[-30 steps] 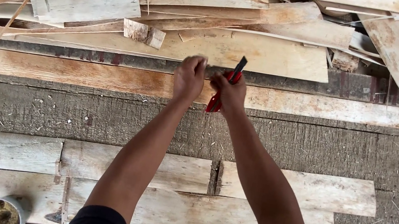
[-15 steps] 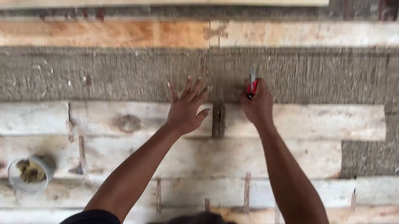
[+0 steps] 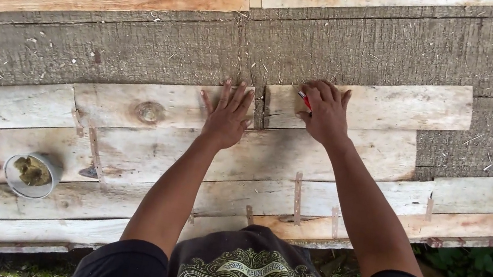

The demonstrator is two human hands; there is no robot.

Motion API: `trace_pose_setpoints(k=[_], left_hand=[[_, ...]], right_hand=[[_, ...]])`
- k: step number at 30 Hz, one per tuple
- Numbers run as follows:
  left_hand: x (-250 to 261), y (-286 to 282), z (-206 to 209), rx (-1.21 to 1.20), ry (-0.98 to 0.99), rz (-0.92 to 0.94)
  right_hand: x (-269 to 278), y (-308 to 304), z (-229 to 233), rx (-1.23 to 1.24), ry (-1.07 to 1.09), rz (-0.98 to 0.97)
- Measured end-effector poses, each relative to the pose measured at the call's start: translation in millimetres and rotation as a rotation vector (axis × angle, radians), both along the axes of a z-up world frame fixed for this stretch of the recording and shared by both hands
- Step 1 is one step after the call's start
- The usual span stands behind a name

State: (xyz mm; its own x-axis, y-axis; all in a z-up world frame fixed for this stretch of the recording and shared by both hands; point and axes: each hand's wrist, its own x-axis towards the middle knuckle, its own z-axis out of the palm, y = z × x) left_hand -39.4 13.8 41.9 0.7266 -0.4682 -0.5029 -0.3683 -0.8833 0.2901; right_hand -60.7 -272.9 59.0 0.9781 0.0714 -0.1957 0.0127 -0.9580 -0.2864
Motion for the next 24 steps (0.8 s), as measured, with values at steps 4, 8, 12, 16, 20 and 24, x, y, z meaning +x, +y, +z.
trace_pose_setpoints(k=[4, 8, 12, 16, 20, 24], left_hand=[[-1, 1, 1, 0.0, -0.014, -0.005], [-2, 2, -6, -0.018, -0.056, -0.004], [-3, 3, -8, -0.03, -0.072, -0.009], [-2, 3, -12, -0.033, -0.081, -0.013], [-2, 2, -7, -0.013, -0.062, -0.007], [-2, 2, -8, -0.005, -0.054, -0.009]], right_hand=[[9, -5, -12, -0.019, 0.043, 0.017], [19, -2, -10, -0.05, 0.089, 0.038], [23, 3, -19, -0.048, 0.073, 0.08], [25, 14, -3, -0.04, 0.061, 0.069], [23, 15, 1, -0.004, 0.067, 0.082], [22, 21, -1, -0.018, 0.081, 0.064]])
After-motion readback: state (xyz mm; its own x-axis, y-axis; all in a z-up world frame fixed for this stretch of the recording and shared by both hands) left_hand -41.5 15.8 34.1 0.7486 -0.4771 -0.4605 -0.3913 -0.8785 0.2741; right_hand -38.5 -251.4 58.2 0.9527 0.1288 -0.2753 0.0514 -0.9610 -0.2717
